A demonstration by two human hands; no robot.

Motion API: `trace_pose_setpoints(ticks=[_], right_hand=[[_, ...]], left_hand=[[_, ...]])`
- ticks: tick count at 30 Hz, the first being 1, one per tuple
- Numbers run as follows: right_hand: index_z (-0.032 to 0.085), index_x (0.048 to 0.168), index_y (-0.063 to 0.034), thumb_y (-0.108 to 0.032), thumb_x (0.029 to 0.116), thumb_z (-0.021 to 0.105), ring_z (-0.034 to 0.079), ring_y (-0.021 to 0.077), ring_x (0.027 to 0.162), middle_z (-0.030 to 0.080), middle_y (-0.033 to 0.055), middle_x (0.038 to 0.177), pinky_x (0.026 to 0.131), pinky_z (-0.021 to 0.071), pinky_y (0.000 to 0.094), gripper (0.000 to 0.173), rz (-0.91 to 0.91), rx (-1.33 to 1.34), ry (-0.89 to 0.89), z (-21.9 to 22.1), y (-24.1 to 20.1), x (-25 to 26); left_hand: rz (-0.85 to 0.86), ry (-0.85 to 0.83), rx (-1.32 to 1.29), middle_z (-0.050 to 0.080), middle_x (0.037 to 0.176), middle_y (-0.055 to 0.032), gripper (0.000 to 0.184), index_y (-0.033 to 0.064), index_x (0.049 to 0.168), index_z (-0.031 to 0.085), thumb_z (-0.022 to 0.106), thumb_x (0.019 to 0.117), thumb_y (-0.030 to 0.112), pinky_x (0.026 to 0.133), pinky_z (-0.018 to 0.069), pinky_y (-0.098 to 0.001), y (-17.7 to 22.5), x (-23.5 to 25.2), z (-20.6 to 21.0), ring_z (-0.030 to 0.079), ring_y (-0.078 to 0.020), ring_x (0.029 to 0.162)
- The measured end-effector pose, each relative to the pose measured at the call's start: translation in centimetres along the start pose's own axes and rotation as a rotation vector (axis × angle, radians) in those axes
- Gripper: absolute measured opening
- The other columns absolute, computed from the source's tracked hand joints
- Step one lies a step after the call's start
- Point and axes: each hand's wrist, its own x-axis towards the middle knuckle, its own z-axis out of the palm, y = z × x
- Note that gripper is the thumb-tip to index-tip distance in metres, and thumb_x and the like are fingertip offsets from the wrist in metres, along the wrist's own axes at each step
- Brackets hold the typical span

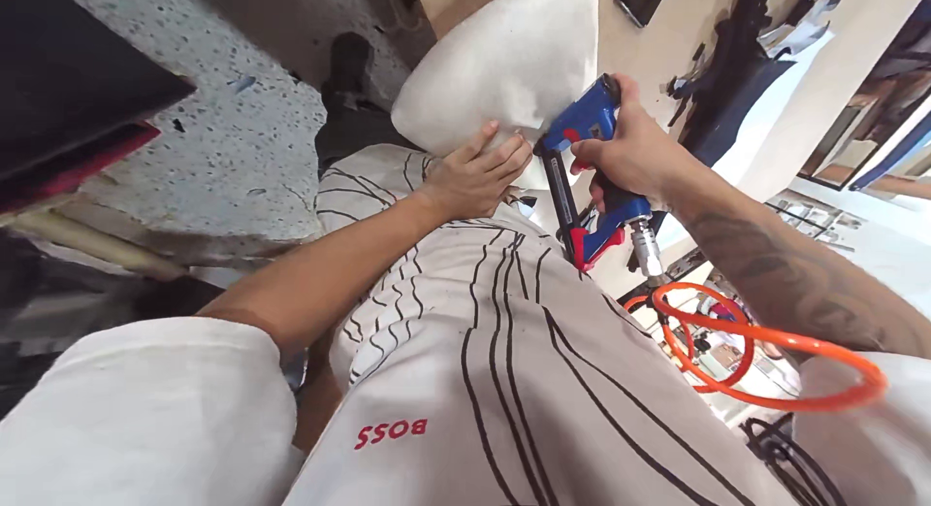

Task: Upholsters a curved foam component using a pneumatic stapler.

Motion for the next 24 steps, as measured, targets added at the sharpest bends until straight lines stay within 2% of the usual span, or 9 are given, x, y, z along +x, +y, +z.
trace_pose_setpoints(ticks=[3, 5, 9, 15, 19, 22, 24], right_hand=[[0.002, 0.160, -0.0342, -0.012, 0.1000, 0.066, 0.064, 0.0290, 0.045, 0.069, 0.0169, 0.090, 0.038, 0.0588, 0.0446, 0.091, -0.013, 0.035, 0.004, -0.7, 0.6, 0.0], [0.003, 0.160, -0.0347, -0.012, 0.1001, 0.065, 0.065, 0.0299, 0.046, 0.068, 0.0171, 0.090, 0.039, 0.0590, 0.0459, 0.089, -0.028, 0.055, -0.012, -0.6, 1.1, -0.2], [0.005, 0.159, -0.0335, -0.013, 0.1021, 0.063, 0.064, 0.0277, 0.045, 0.067, 0.0160, 0.086, 0.040, 0.0590, 0.0437, 0.084, -0.047, 0.129, -0.046, -0.7, 1.4, 0.0], [0.007, 0.158, -0.0311, -0.012, 0.1012, 0.063, 0.063, 0.0283, 0.044, 0.066, 0.0167, 0.086, 0.039, 0.0590, 0.0453, 0.082, 0.001, 0.184, 0.008, 0.1, 1.1, 0.0], [0.010, 0.156, -0.0287, -0.013, 0.0997, 0.064, 0.064, 0.0278, 0.045, 0.066, 0.0152, 0.082, 0.038, 0.0590, 0.0451, 0.080, 0.063, 0.170, 0.053, 0.6, 0.4, 0.4], [0.007, 0.157, -0.0311, -0.013, 0.1001, 0.063, 0.061, 0.0257, 0.044, 0.063, 0.0136, 0.082, 0.039, 0.0584, 0.0439, 0.082, 0.092, 0.217, 0.034, 0.3, 0.6, 0.4], [0.010, 0.156, -0.0312, -0.014, 0.1008, 0.063, 0.061, 0.0262, 0.044, 0.065, 0.0148, 0.083, 0.039, 0.0580, 0.0434, 0.078, 0.084, 0.255, 0.004, -0.1, 1.1, 0.3]], left_hand=[[-0.032, -0.089, -0.055, 0.043, 0.162, -0.0124, 0.050, 0.0026, 0.149, 0.052, 0.041, 0.1079, 0.030, 0.126, 0.0145, -0.0600, -0.9, 0.2, -2.8, 0.033, -0.0314, 0.153], [-0.024, -0.114, -0.043, 0.036, 0.166, -0.0117, 0.048, 0.0007, 0.148, 0.052, 0.040, 0.1086, 0.026, 0.127, 0.0122, -0.0592, -1.3, -0.6, -3.5, 0.026, -0.0309, 0.156], [0.095, -0.050, 0.100, 0.042, 0.161, -0.0187, 0.051, -0.0055, 0.150, 0.046, 0.028, 0.1074, 0.016, 0.126, 0.0207, -0.0524, -2.4, -0.7, -1.8, 0.036, -0.0346, 0.151], [0.118, -0.095, 0.189, 0.043, 0.160, -0.0201, 0.050, -0.0042, 0.150, 0.046, 0.029, 0.1064, 0.014, 0.124, 0.0249, -0.0542, -2.2, -0.5, -1.4, 0.040, -0.0358, 0.148], [0.106, -0.075, 0.193, 0.045, 0.158, -0.0211, 0.052, -0.0032, 0.154, 0.040, 0.030, 0.1053, 0.012, 0.124, 0.0250, -0.0538, -2.3, -0.6, -0.9, 0.042, -0.0356, 0.147], [0.097, -0.037, 0.182, 0.048, 0.156, -0.0195, 0.052, -0.0018, 0.154, 0.040, 0.031, 0.1058, 0.015, 0.124, 0.0253, -0.0522, -2.3, -0.7, -0.8, 0.043, -0.0338, 0.146], [0.092, -0.016, 0.160, 0.049, 0.155, -0.0176, 0.052, -0.0007, 0.153, 0.042, 0.032, 0.1059, 0.017, 0.124, 0.0255, -0.0512, -2.3, -0.6, -0.7, 0.044, -0.0326, 0.146]])
